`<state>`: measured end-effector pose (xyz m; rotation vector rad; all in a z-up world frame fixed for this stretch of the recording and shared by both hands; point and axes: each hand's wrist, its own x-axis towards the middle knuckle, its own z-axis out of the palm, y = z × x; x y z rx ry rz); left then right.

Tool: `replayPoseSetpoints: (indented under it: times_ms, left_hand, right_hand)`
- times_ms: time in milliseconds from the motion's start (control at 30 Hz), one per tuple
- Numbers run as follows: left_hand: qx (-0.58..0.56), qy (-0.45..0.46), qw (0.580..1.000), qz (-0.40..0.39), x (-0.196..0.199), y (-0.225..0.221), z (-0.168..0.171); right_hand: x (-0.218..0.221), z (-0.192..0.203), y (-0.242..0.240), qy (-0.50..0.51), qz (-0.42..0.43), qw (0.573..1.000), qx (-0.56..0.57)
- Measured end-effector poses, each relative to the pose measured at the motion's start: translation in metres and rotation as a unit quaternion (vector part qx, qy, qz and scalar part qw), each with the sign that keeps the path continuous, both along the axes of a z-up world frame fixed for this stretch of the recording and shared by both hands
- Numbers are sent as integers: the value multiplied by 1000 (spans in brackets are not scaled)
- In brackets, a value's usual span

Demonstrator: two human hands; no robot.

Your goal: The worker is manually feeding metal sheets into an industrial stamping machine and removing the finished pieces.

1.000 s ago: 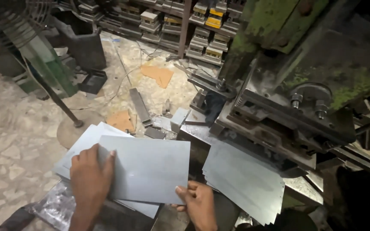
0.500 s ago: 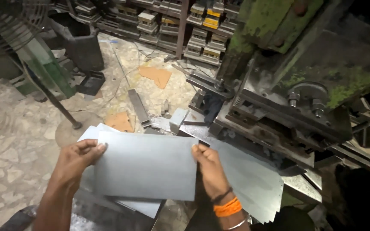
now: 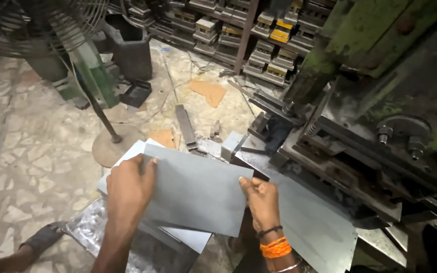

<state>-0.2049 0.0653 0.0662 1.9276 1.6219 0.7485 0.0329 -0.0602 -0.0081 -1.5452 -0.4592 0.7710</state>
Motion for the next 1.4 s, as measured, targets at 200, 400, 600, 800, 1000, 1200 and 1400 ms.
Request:
replayPoseSetpoints:
  times_ms: [200,400,600,800,1000,1200,1400]
  left_hand:
    - [-27,1,1000,15,-4,17,-28]
    - [-236,-309,921,-11,-24,60,-63]
    - [-201,-379,900,-74,-32,76,-101]
    - [-204,-361,908,-54,-31,67,-74]
    - [-180,-298,937,-36,-27,55,-41]
    - [-130,-117,984,-36,-32,74,-78]
    - [314,-24,949,24,-7,57,14]
  right_hand:
    - [-8,5,-2,-6,-18,1000,20]
    - [14,17,-18,90,67,992,66]
    - [26,11,-20,33,71,995,56]
    - [40,-1,-13,5,45,998,49]
    - [28,4,-3,15,38,999,8]
    - [28,-3,17,-173,30,974,-145]
    - [36,0,-18,-318,-68,924,-203]
